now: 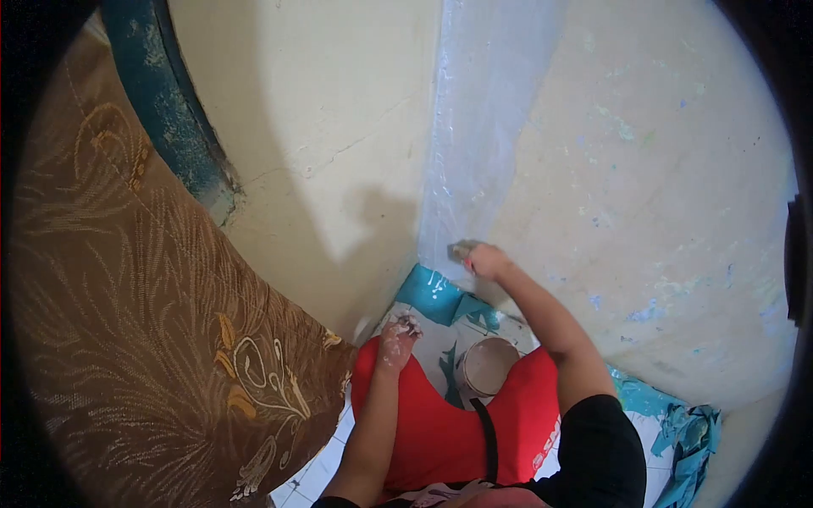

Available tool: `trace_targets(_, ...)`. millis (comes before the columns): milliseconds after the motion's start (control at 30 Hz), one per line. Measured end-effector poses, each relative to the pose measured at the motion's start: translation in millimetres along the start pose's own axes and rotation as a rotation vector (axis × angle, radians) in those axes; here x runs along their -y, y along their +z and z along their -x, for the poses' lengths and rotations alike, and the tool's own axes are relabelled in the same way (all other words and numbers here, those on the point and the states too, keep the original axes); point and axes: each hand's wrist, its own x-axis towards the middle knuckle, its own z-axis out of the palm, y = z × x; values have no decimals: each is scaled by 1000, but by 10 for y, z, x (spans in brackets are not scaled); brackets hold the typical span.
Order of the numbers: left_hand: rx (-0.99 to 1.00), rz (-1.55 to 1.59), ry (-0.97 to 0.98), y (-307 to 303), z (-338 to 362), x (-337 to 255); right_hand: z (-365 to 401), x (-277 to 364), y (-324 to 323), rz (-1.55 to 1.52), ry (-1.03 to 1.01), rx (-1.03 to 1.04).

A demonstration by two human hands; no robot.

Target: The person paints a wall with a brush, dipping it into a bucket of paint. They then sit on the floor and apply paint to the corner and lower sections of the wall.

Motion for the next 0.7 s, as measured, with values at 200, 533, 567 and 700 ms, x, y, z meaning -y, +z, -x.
trace_targets(200, -23, 27, -32, -15, -114, 23, -214, 527, -1872, 272, 161, 179)
trace_targets(533, -63, -10, -43, -2, -292, 169, -573, 1296, -4366, 643, 18, -157)
trace_targets(567, -78, -15, -42, -26, -302, 182, -626, 1379, -4601, 686, 39, -195)
trace_targets(700, -72, 18, -46, -82, -324, 181, -789, 1857, -5385, 771, 51, -411)
